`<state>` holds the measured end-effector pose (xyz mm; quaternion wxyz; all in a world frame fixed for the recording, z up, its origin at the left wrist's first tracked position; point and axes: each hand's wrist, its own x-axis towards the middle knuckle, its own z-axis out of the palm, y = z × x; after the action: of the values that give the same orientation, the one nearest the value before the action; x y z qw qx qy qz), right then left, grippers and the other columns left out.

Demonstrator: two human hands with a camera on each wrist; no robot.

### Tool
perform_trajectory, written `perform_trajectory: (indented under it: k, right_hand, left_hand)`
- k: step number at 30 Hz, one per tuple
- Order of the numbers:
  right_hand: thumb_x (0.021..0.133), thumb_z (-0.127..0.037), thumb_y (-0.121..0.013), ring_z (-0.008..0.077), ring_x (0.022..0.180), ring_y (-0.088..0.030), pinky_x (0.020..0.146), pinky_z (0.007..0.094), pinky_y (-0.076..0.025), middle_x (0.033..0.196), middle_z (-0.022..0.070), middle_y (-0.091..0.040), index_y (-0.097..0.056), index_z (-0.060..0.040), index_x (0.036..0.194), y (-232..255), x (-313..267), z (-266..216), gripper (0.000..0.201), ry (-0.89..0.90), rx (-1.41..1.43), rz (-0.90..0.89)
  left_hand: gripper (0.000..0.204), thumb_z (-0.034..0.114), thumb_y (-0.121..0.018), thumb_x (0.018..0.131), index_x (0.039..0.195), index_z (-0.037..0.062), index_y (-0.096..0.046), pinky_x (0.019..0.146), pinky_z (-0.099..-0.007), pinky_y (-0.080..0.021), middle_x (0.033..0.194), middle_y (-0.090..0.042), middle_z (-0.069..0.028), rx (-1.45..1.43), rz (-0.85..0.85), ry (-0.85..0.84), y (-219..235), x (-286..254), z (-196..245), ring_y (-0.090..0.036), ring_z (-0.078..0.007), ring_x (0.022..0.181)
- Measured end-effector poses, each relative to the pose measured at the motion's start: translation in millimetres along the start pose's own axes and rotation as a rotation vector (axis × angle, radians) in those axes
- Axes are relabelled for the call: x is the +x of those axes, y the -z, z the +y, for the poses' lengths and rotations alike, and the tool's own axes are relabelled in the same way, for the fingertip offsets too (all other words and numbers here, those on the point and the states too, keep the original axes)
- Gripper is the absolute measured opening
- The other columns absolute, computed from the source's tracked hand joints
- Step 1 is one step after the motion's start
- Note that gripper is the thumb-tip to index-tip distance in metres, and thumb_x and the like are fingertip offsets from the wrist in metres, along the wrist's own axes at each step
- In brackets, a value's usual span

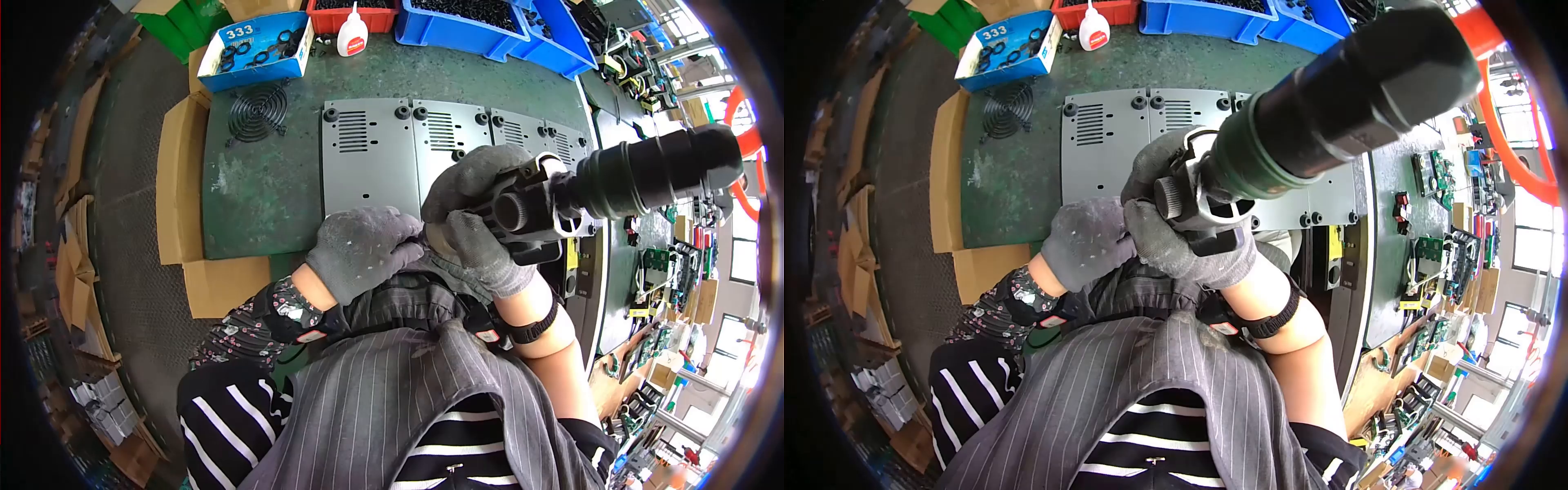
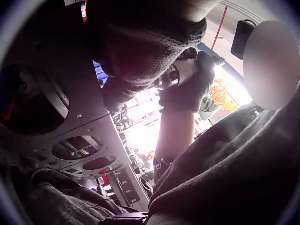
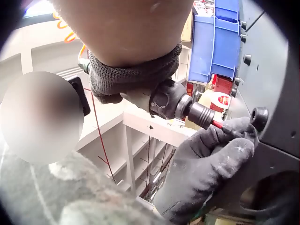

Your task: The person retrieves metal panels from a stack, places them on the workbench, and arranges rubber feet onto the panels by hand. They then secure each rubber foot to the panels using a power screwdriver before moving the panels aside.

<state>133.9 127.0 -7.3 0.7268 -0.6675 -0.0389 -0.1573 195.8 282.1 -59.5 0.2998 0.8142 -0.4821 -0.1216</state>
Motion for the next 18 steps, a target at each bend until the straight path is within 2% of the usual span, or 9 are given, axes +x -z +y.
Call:
perform_trajectory:
  k: [3,5,7,9,10,11,14,16,18]
  right_hand:
    - [0.072,-0.002,-0.063,0.0091,0.066,-0.053,0.06,0.0242,-0.045,0.075,0.0021,-0.056,-0.054,-0.0013,0.094,-10.1,-2.1,-2.9,0.024,-0.07,0.058,0.118]
    - [0.07,0.0,-0.065,0.008,0.069,-0.054,0.064,0.0241,-0.046,0.079,0.0009,-0.056,-0.053,-0.0017,0.096,-5.8,2.6,-6.9,0.029,-0.092,0.054,0.041]
    - [0.07,0.0,-0.065,0.0099,0.072,-0.056,0.068,0.0247,-0.048,0.082,0.0021,-0.058,-0.054,-0.0018,0.098,-4.1,0.5,-20.9,0.03,-0.194,0.191,0.031]
    - [0.071,-0.004,-0.066,0.0127,0.074,-0.057,0.067,0.0278,-0.049,0.084,0.0048,-0.058,-0.053,-0.0022,0.1,7.3,-0.6,-22.9,0.032,-0.076,0.186,0.029]
    - [0.072,-0.007,-0.066,0.0155,0.076,-0.058,0.065,0.0308,-0.051,0.085,0.0076,-0.059,-0.052,-0.0026,0.102,14.3,-1.6,-23.1,0.034,0.032,0.181,0.025]
    - [0.073,-0.011,-0.067,0.0183,0.078,-0.059,0.064,0.0338,-0.052,0.087,0.0103,-0.059,-0.051,-0.003,0.104,20.4,-2.6,-23.3,0.036,0.137,0.177,0.021]
    - [0.073,-0.007,-0.065,0.0202,0.075,-0.057,0.063,0.0352,-0.051,0.087,0.0092,-0.053,-0.049,-0.0042,0.103,29.8,1.4,-35.6,0.034,0.275,0.316,0.153]
    - [0.073,-0.006,-0.062,0.021,0.072,-0.055,0.063,0.0357,-0.051,0.084,0.0079,-0.05,-0.048,-0.0041,0.104,35.5,1.1,-36.5,0.034,0.294,0.338,0.247]
    - [0.075,-0.01,-0.06,0.0204,0.076,-0.051,0.067,0.0356,-0.045,0.087,0.0067,-0.046,-0.047,-0.0056,0.106,41.7,-3.2,-35.6,0.034,0.275,0.328,0.26]
  left_hand:
    - [0.025,0.031,-0.061,0.079,0.094,0.011,-0.062,0.068,-0.0395,-0.048,0.084,-0.062,-0.0089,0.055,-0.024,0.002,-1.6,0.6,0.9,-0.061,-0.0283,0.079]
    - [0.025,0.03,-0.061,0.079,0.095,0.0103,-0.062,0.068,-0.04,-0.048,0.084,-0.062,-0.0096,0.097,-0.056,0.004,0.9,3.8,1.4,-0.061,-0.0289,0.079]
    - [0.026,0.026,-0.06,0.081,0.101,0.0093,-0.059,0.065,-0.0377,-0.048,0.077,-0.058,-0.0087,-0.079,-0.115,0.086,9.4,11.5,-0.5,-0.061,-0.0239,0.073]
    - [0.03,0.021,-0.059,0.081,0.107,0.0074,-0.055,0.059,-0.0301,-0.047,0.07,-0.052,-0.0034,-0.298,0.041,0.199,-3.2,20.5,-29.4,-0.056,-0.0145,0.065]
    - [0.03,0.017,-0.054,0.084,0.112,0.0062,-0.053,0.054,-0.021,-0.043,0.072,-0.048,0.0018,-0.944,0.008,0.538,12.8,27.1,-30.1,-0.048,-0.0072,0.061]
    - [0.028,0.013,-0.048,0.087,0.114,0.0048,-0.052,0.049,-0.0169,-0.039,0.079,-0.051,0.0016,-1.598,0.098,0.538,16.4,26.4,-41.4,-0.044,-0.0057,0.058]
    - [0.025,0.013,-0.045,0.09,0.113,0.005,-0.052,0.042,-0.0161,-0.035,0.084,-0.053,0.0006,-1.91,0.314,0.772,22.9,36.3,-43.2,-0.041,-0.0043,0.053]
    - [0.024,0.019,-0.045,0.093,0.111,0.0046,-0.053,0.037,-0.0155,-0.03,0.083,-0.054,0.0001,-2.194,0.024,0.615,19.5,38.1,-46.4,-0.04,-0.0025,0.051]
    - [0.024,0.02,-0.045,0.094,0.11,0.0045,-0.053,0.037,-0.0151,-0.029,0.082,-0.054,0.0003,-2.05,-0.004,0.607,14.2,39.2,-34.7,-0.039,-0.002,0.052]
